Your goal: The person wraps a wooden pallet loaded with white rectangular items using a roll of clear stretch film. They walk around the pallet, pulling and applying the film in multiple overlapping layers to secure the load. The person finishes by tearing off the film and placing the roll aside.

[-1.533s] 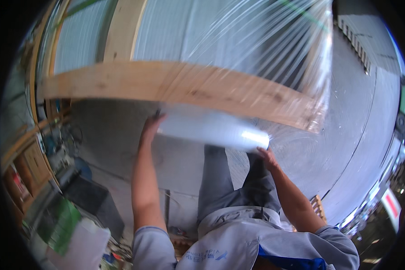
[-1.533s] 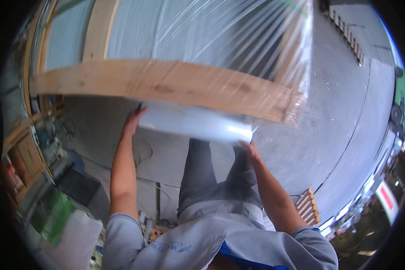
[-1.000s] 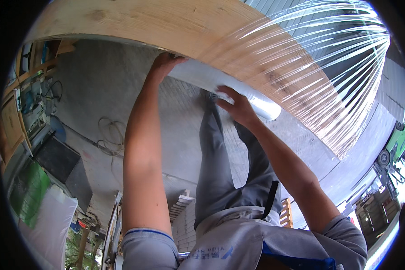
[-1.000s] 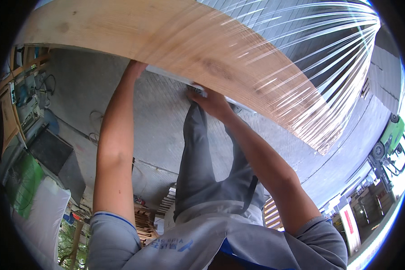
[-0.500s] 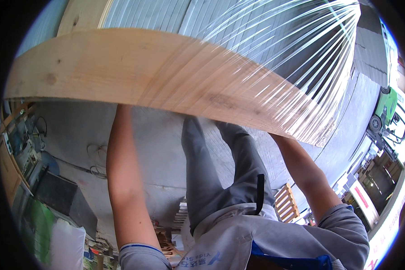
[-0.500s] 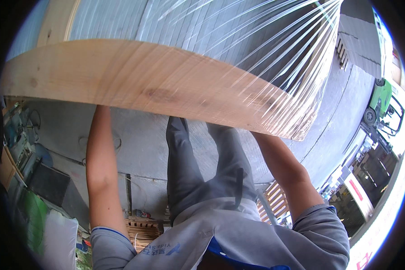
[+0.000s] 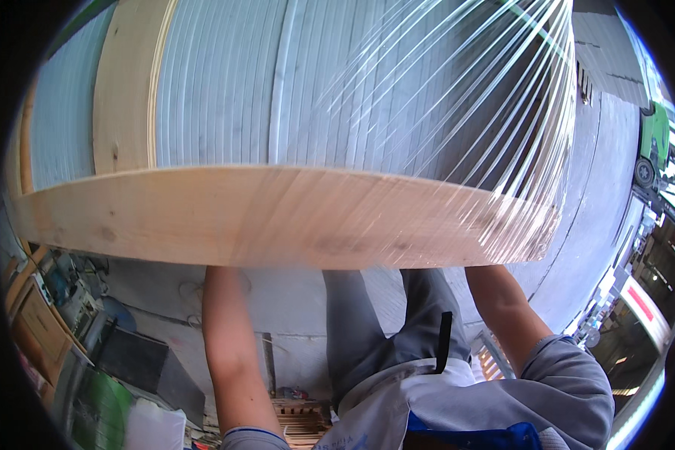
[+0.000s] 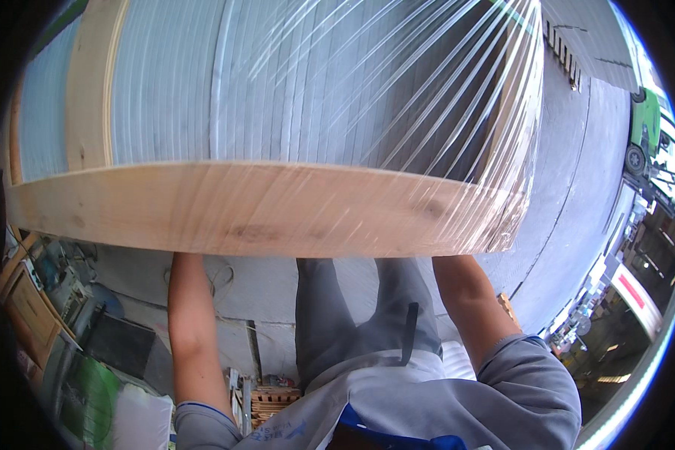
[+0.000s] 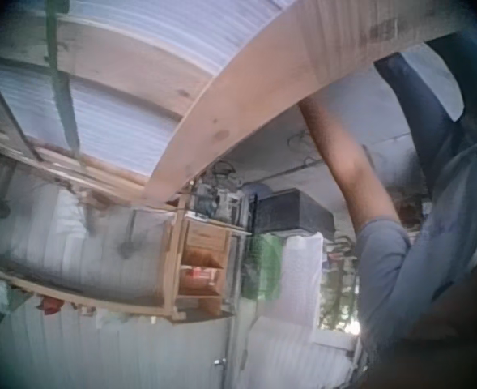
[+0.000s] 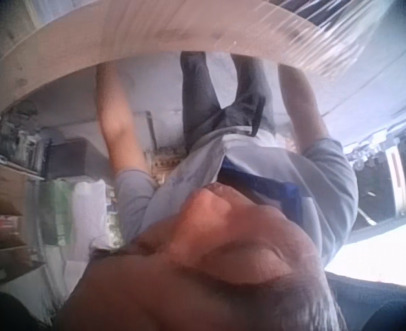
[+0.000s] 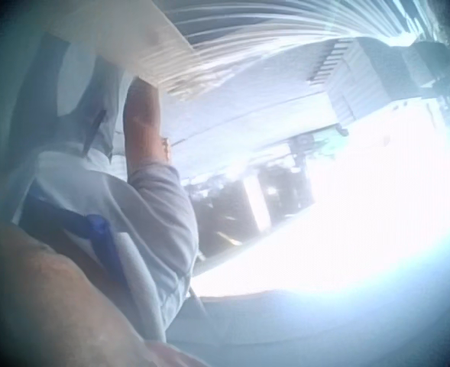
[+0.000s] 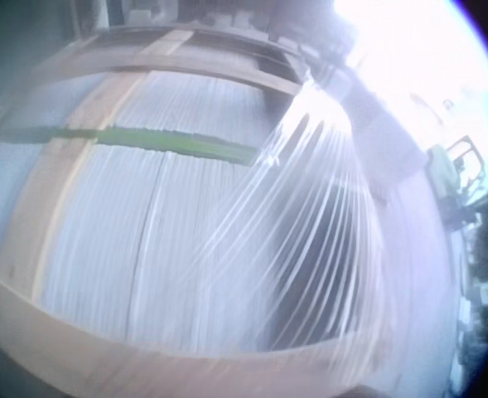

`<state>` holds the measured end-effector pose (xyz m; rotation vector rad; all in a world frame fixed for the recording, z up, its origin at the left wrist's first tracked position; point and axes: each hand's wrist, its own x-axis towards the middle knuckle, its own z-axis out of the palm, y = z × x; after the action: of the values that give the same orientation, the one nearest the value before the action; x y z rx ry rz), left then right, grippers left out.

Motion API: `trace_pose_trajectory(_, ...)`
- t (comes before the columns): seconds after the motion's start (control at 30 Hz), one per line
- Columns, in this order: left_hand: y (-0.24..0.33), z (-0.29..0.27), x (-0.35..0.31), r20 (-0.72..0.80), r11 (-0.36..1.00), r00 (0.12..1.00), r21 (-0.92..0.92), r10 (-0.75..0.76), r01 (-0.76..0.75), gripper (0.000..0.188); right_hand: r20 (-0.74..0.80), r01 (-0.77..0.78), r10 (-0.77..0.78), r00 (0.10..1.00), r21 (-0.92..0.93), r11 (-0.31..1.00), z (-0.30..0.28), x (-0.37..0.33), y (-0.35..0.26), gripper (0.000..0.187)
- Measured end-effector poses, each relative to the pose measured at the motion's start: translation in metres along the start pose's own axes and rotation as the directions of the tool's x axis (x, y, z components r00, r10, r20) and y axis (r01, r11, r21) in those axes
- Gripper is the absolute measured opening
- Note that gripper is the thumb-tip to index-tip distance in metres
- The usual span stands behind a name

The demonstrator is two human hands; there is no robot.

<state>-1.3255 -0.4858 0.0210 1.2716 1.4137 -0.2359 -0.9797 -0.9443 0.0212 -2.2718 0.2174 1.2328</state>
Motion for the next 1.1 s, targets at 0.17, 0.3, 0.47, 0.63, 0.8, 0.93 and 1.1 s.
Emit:
trace_pose_trajectory(0.17,0.008,-0.005,0.001,0.006,0.999,1.0,0.027,-0.025,0.025,0.051,0.004,0.044,-0.044,0.999,0.06,0.997,0.02,0.011,-0.007,0.05)
trace_pose_trajectory(0.3,0.025,-0.007,0.001,0.008,0.996,0.998,0.064,-0.057,0.057,0.049,0.002,0.096,-0.096,0.995,0.086,0.992,0.017,-0.033,0.003,0.051)
trace_pose_trajectory(0.47,0.043,-0.014,-0.051,-0.02,0.995,0.995,0.04,-0.093,0.094,0.046,-0.061,0.025,-0.018,0.998,0.125,0.992,-0.012,-0.131,0.01,0.054)
trace_pose_trajectory(0.63,0.085,-0.04,-0.151,0.031,1.0,0.999,0.012,0.012,-0.013,0.042,-0.093,-0.084,0.121,0.988,0.326,0.942,-0.053,-0.225,-0.019,0.059)
trace_pose_trajectory(0.8,0.152,-0.058,-0.235,-0.082,0.987,0.994,0.154,0.066,-0.053,0.04,-0.118,0.032,0.035,0.992,0.517,0.855,-0.101,-0.294,-0.062,0.057)
trace_pose_trajectory(0.93,0.203,-0.062,-0.269,-0.135,0.972,0.976,0.185,0.17,-0.143,0.037,-0.144,0.082,-0.012,0.99,0.495,0.865,-0.139,-0.326,-0.1,0.058)
trace_pose_trajectory(1.1,0.268,-0.068,-0.28,-0.102,0.965,0.97,0.165,0.221,-0.202,0.034,-0.375,0.198,-0.043,0.926,0.385,0.902,-0.17,-0.338,-0.149,0.064)
